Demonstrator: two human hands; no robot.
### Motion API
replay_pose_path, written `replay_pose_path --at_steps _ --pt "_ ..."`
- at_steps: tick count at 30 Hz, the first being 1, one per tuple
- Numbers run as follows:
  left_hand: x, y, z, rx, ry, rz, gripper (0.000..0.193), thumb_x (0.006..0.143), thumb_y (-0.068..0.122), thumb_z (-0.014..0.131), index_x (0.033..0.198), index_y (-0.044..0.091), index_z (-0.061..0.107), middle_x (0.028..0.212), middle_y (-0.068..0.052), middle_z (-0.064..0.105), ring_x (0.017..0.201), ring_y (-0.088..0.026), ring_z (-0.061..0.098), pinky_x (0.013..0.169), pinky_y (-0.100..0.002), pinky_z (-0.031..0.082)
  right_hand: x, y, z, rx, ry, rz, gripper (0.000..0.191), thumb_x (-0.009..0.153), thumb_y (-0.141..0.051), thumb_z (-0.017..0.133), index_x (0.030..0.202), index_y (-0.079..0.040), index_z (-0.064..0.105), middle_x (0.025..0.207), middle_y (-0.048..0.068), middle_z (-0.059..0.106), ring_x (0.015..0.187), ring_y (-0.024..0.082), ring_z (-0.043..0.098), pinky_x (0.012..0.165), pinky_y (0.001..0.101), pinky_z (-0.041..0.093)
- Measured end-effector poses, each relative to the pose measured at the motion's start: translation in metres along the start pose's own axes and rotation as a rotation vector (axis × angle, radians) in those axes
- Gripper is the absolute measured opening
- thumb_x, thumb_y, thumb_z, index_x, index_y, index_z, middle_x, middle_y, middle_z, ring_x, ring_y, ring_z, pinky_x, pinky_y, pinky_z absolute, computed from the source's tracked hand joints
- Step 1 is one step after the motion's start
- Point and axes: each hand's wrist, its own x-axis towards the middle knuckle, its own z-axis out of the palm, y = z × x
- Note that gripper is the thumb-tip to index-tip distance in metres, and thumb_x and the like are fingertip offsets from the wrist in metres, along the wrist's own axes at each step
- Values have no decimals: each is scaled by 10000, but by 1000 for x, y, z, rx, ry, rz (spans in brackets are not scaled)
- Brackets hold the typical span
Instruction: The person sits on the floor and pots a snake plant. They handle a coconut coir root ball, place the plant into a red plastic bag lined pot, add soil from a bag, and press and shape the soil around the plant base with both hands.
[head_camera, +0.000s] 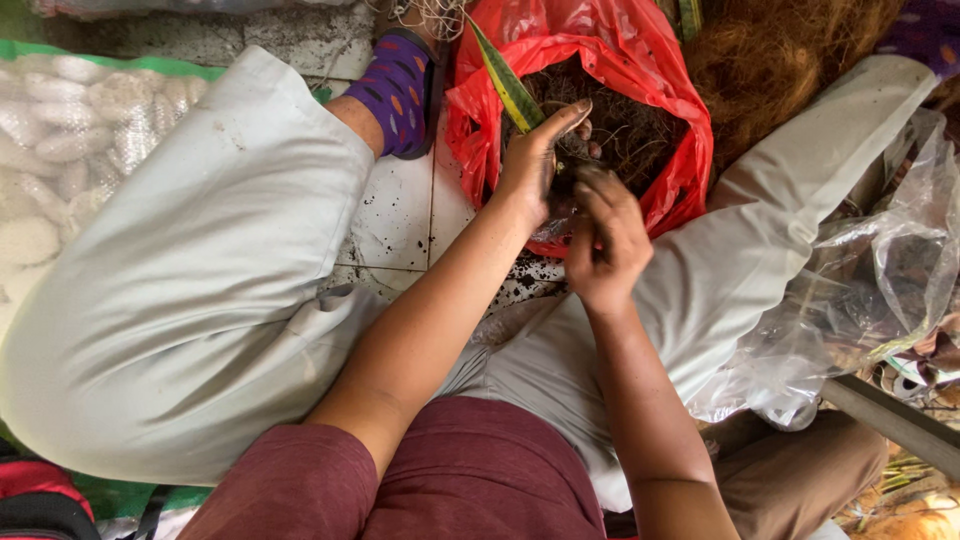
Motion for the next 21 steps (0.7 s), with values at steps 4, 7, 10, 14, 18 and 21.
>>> replay_pose_path --at_steps 4,7,10,14,18,21 --pt "2 1 0 124 54 26 279 870 331 818 888 75 709 827 -75 710 780 -167 685 757 -343 560 -4 17 -2 208 134 238 304 995 141 591 1279 36 621 1392 185 620 1311 267 620 1139 343 503" --pt "4 -2 2 153 52 49 314 868 354 827 919 64 716 838 -67 715 799 -176 698 806 -368 576 -6 46 -1 539 261 585 272 1033 50 597 1304 33 613 1337 141 671 1255 219 635 1121 339 507" --pt "5 -3 2 84 -14 105 345 829 362 849 981 75 732 827 -51 706 788 -221 701 805 -459 545 -16 76 -1 690 261 746 234 1049 -5 592 1275 41 629 1298 153 696 1219 225 659 1105 341 527" --pt "6 1 -6 93 0 86 427 766 423 828 997 75 742 848 -62 753 842 -246 777 866 -488 588 -29 110 -5 829 325 1029 244 1026 -101 599 1247 2 601 1176 139 704 1045 229 707 890 371 614" --pt "4 9 -19 197 80 71 489 810 462 803 1091 69 734 916 -101 785 850 -199 766 819 -335 597 -31 131 -9 864 317 1066 275 1045 -149 610 1278 -2 599 1148 158 721 943 216 703 779 327 584" --pt "8 14 -23 235 71 78 576 838 470 822 1170 9 726 929 -113 775 857 -204 748 804 -314 598 -27 134 -6 803 291 1098 281 1048 -172 620 1280 -14 609 1128 133 727 904 186 702 755 303 586"
